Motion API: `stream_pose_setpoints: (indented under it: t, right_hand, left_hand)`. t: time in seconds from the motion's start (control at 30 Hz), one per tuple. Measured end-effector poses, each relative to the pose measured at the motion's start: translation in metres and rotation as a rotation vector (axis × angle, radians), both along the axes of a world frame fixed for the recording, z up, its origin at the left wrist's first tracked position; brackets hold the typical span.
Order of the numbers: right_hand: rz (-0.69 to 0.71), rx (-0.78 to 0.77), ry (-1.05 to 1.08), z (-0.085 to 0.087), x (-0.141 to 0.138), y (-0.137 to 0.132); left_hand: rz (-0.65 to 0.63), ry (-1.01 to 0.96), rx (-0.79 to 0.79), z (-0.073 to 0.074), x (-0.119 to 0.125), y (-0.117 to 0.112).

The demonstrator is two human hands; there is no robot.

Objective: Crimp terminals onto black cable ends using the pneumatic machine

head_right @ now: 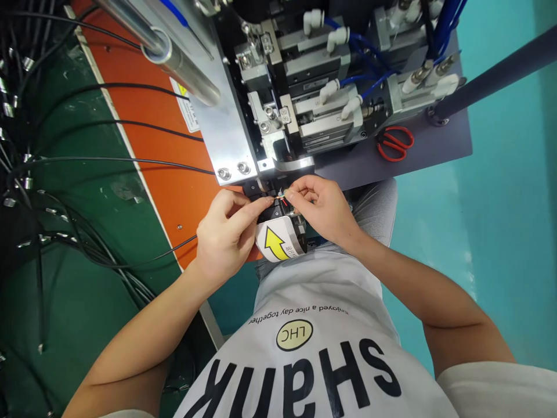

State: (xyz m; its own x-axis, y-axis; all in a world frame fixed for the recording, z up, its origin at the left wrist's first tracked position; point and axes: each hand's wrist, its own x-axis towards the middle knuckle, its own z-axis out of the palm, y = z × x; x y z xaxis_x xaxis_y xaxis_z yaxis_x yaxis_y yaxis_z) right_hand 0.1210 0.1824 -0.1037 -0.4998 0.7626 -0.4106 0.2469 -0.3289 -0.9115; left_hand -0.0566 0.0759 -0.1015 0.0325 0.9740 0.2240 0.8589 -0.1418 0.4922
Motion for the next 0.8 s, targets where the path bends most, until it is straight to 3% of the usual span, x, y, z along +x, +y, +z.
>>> stream_pose_setpoints:
  t: [0.8]
  right_hand:
    - [-0.007,-0.032,-0.027,0.0021,-0.0018,-0.0005]
  left_hand:
    - [-0.022,-0.022,-0.025,0.0014,-0.0003,0.0013]
